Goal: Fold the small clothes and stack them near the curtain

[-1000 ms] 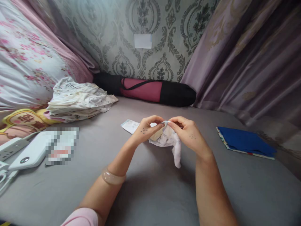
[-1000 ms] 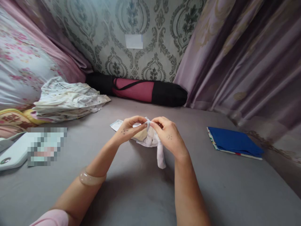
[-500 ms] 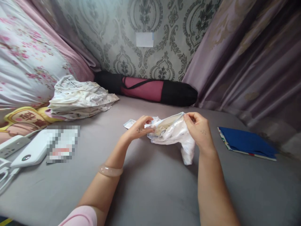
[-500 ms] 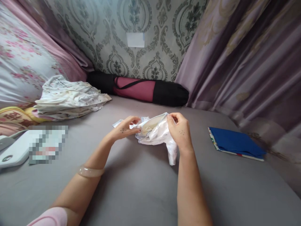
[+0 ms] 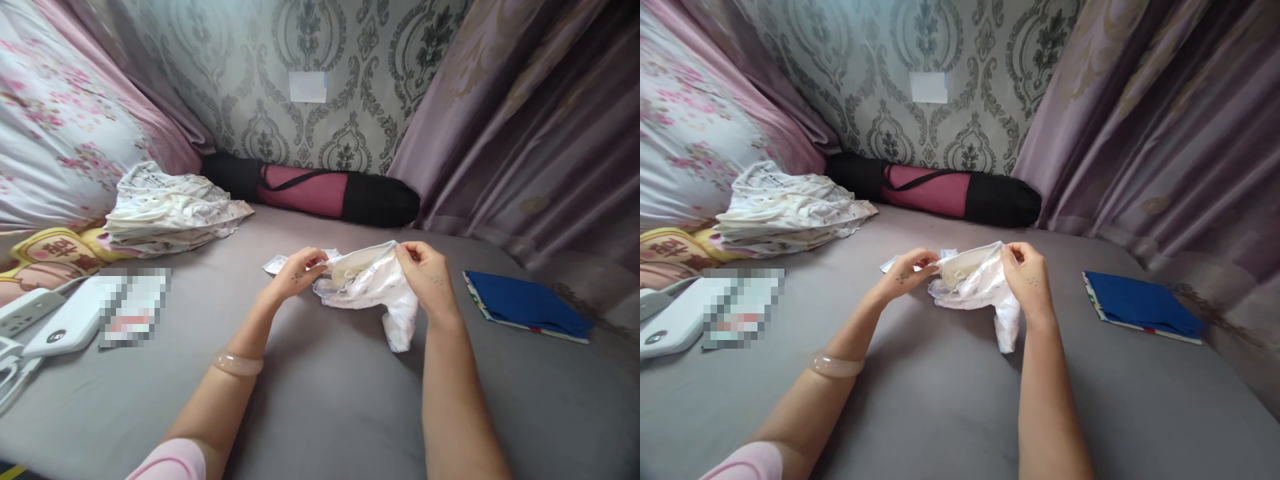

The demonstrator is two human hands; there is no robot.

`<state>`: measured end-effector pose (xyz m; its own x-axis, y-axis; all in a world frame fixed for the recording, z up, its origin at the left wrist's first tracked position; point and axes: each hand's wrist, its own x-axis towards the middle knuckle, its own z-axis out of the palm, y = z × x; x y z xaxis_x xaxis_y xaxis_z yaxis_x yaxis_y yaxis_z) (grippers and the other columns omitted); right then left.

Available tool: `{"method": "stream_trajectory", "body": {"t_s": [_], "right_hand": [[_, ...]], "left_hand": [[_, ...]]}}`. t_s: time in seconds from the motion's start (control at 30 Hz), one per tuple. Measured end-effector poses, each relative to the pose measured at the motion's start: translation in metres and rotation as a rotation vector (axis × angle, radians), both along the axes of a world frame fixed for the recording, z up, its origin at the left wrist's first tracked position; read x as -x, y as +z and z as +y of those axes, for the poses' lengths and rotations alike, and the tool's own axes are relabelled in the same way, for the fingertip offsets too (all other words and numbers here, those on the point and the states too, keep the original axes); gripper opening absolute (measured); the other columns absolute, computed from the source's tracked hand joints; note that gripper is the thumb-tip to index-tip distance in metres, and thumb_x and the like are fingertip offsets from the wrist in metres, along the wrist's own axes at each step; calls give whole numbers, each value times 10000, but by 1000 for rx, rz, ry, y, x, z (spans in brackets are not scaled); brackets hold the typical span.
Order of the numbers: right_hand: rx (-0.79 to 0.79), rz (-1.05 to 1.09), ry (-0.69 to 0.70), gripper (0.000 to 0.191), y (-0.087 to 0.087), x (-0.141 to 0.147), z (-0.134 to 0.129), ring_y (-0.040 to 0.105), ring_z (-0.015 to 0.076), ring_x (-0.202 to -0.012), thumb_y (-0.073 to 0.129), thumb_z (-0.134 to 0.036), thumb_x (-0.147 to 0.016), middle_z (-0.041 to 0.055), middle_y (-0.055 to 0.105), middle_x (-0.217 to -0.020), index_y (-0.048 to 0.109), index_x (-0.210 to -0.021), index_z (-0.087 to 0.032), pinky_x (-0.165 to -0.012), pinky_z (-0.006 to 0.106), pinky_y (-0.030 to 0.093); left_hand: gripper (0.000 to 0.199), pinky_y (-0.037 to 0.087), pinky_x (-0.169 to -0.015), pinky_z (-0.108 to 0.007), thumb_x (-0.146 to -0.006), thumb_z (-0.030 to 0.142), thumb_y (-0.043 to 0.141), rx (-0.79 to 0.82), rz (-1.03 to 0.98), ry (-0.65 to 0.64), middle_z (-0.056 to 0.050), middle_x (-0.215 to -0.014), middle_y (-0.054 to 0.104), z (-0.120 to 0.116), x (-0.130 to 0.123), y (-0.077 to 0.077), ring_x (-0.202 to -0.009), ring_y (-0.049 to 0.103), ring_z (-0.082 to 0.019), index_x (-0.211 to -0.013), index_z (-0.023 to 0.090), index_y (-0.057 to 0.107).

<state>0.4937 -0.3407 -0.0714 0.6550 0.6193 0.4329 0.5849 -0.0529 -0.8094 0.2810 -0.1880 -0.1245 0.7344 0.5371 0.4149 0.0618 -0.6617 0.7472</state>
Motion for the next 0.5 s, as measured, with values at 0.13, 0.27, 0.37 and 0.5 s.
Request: {"method": "stream_trajectory", "body": {"t_s": [0.13, 0.27, 0.37, 0.5], "right_hand": [[-2, 11, 4, 325, -3, -5, -1, 626, 201, -720, 635, -492, -780, 63, 697, -786, 668, -822, -172, -692, 325, 474], [8, 15, 13, 346, -4, -6, -1, 625, 200, -717, 631, -516, -778, 62, 696, -776, 667, -816, -173, -682, 319, 477], [34, 18, 31, 353, -4, -6, -1, 623, 201, -720, 626, -523, -776, 62, 693, -765, 661, -803, -173, -681, 315, 476], [76, 1, 76, 330, -4, -6, -1, 625, 208, -748, 610, -494, -781, 72, 698, -790, 663, -810, -170, -677, 311, 468]], "left_hand": [[177, 479, -787, -291, -894, 316, 561, 23, -17, 8, -47, -906, 635, 0, 0, -1, -832, 584, -161, -948, 188, 671], [218, 477, -775, -282, -893, 356, 563, 60, -45, 29, -53, -898, 635, 0, -2, -2, -825, 588, -160, -925, 184, 693], [225, 464, -756, -266, -880, 364, 574, 78, -85, 71, -56, -901, 632, 0, -4, -1, -825, 583, -158, -888, 174, 695], [229, 431, -684, -236, -876, 373, 560, 124, -146, 111, -23, -818, 610, -2, -8, 3, -758, 548, -136, -867, 165, 653]]}}
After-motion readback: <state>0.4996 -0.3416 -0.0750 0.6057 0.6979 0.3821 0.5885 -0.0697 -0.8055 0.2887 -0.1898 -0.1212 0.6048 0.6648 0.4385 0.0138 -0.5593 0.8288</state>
